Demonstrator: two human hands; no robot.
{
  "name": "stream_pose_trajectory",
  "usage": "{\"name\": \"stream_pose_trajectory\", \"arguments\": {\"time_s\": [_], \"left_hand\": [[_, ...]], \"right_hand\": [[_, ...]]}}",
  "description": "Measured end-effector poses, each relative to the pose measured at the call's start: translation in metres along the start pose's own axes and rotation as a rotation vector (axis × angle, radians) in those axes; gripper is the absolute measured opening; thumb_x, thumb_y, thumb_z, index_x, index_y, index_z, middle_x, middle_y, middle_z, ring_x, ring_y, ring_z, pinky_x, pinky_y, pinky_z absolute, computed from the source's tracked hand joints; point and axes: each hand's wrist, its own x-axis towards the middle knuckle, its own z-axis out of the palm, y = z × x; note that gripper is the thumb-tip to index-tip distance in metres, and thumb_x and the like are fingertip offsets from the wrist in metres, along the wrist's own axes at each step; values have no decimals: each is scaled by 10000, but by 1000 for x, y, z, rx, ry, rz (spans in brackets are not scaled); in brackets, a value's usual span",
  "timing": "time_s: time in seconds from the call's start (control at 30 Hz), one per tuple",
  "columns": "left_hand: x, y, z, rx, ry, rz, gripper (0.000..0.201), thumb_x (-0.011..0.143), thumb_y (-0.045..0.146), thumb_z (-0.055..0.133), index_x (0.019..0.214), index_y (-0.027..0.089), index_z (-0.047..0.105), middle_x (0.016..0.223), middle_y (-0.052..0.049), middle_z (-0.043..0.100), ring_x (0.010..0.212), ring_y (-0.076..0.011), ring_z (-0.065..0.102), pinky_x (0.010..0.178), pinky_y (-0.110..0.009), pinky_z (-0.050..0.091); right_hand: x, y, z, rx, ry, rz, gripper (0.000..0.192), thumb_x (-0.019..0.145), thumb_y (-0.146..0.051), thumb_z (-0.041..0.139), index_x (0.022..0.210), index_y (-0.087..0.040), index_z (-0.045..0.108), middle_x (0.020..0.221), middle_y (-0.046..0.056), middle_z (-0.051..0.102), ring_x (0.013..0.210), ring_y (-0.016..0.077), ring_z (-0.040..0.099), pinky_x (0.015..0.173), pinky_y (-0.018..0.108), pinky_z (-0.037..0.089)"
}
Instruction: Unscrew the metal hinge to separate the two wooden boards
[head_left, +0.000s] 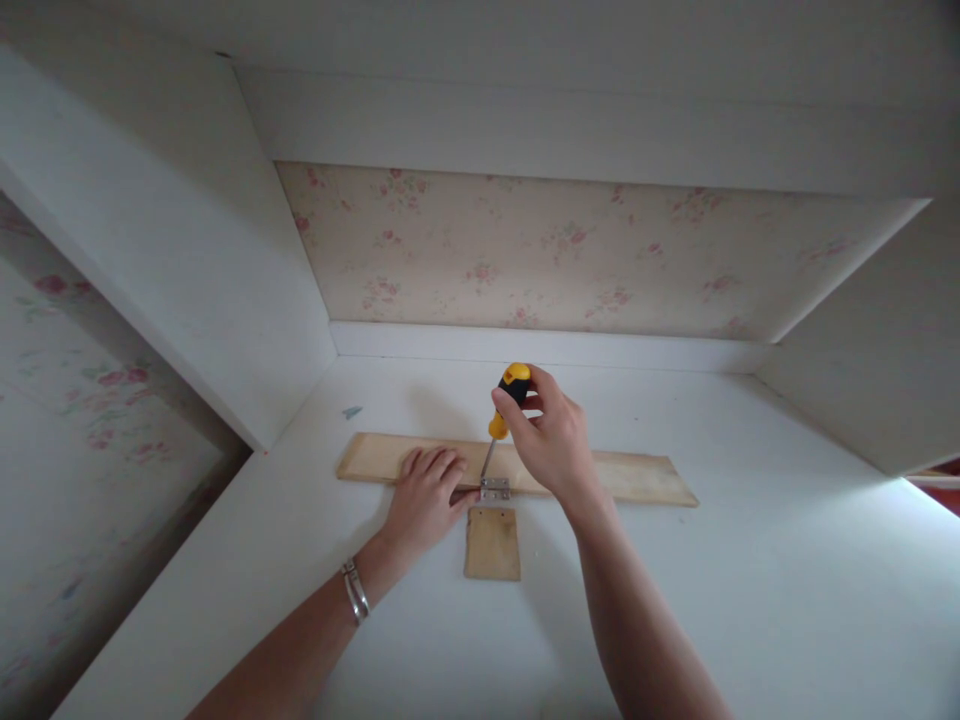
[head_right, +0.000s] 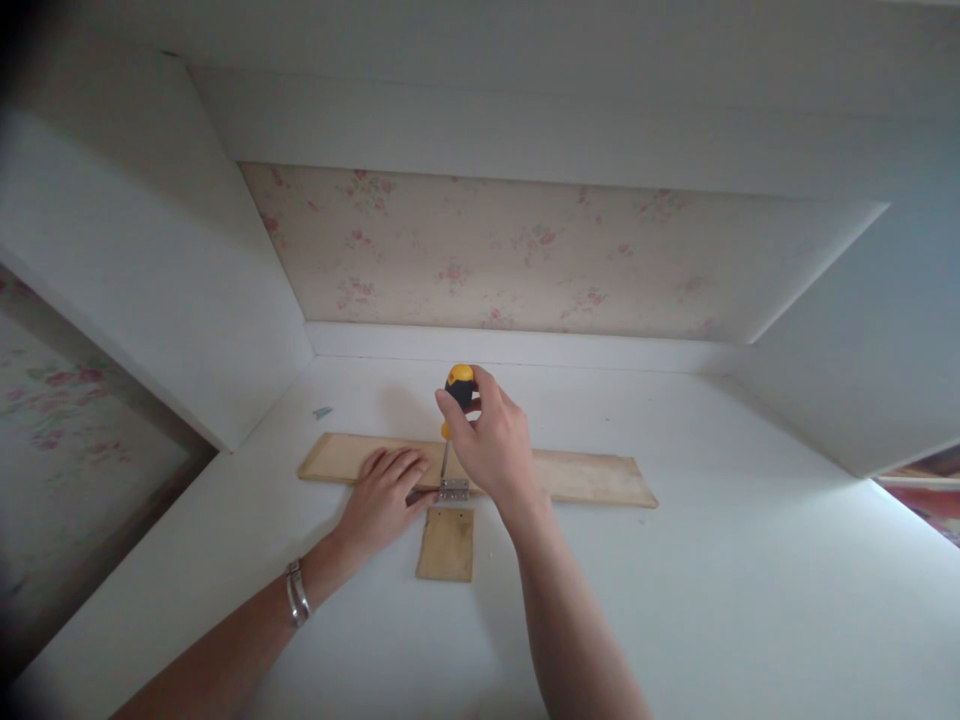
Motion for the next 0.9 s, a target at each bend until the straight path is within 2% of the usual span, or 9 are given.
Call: {"name": "stream_pose_trajectory", "arguments": {"time_s": [0.33, 0.5, 0.7, 0.9], "left_hand": [[-2, -1, 1, -17, 9, -4, 403, 824, 462, 571, 1150, 227, 589, 1218, -71, 586, 1160, -269, 475, 1044, -467, 264], [-4, 1, 1, -8, 11, 3, 414, 816, 479, 573, 1149, 232, 594, 1187, -75, 600, 1138, -260, 487, 1034, -461, 274], [-5, 4, 0, 0, 24, -1, 411, 813, 478, 577, 1138, 230, 603, 1179, -80, 601, 1139, -261, 484, 1024, -454, 286], [-5, 7, -1, 0, 46, 1, 406, 806, 479, 585, 1125, 229, 612, 1157, -84, 609, 1121, -256, 495, 1007, -453, 305]], "right_hand": [[0, 1, 1, -49, -9, -30, 394, 841, -486, 523, 1121, -210, 517, 986, 51, 653, 712, 158, 642, 621, 285, 491], [-3, -4, -2, -106, -38, -71, 415, 836, -498, 517, 1130, -205, 516, 948, 57, 659, 674, 158, 630, 619, 293, 473], [-5, -4, -3, -178, -12, -116, 472, 817, -539, 522, 1155, -210, 501, 881, 55, 662, 592, 155, 606, 637, 312, 449], [-5, 3, -2, -178, -29, -121, 511, 872, -505, 439, 1272, -189, 422, 904, 96, 653, 692, 210, 632, 648, 335, 459]]}}
